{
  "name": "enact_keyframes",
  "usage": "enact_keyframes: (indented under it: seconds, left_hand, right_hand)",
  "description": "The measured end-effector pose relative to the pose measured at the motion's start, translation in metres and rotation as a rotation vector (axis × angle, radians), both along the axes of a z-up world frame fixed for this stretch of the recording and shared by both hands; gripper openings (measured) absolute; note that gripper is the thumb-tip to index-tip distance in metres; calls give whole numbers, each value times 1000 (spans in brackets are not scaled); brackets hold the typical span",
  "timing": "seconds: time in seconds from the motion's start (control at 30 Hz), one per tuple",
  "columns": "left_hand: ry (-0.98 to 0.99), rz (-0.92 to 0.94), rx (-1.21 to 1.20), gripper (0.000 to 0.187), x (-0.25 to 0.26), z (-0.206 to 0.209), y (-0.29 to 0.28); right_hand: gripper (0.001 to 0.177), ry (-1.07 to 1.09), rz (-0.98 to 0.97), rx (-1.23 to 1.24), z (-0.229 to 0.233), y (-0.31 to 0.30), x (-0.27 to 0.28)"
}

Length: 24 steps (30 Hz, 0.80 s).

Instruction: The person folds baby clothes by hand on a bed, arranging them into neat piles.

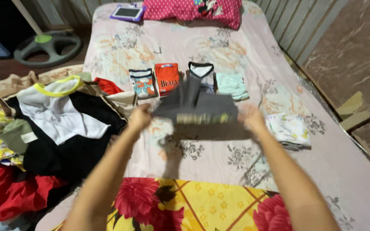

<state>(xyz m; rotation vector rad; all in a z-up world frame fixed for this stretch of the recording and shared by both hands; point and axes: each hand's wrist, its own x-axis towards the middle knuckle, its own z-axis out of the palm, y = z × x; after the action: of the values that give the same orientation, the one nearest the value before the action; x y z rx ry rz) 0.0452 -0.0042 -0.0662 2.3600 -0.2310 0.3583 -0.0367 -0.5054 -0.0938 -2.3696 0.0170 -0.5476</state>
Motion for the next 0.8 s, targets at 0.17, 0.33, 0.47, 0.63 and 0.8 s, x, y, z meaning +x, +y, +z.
enact_keyframes:
  seconds: [0.17, 0.33, 0.47, 0.63, 0.8]
  left_hand:
    - [556, 46, -88, 66, -98, -146, 10]
    - [636, 178, -62, 67, -122, -155, 8]
    - [659, 78, -226, 71, -115, -142, 18]
    - [696, 134, 4, 66, -129, -110, 16]
    - [621, 127, -50, 60, -130, -116, -2]
  right_hand:
    - [62, 527, -153, 350, -113, 29, -85]
    - [55, 575, -274, 228, -123, 41, -105]
    - [47, 577, -286, 263, -119, 35, -102]
    - [59, 697, -335, 158, -106, 39, -113]
    - [55, 580, -382, 328, -108, 48, -112]
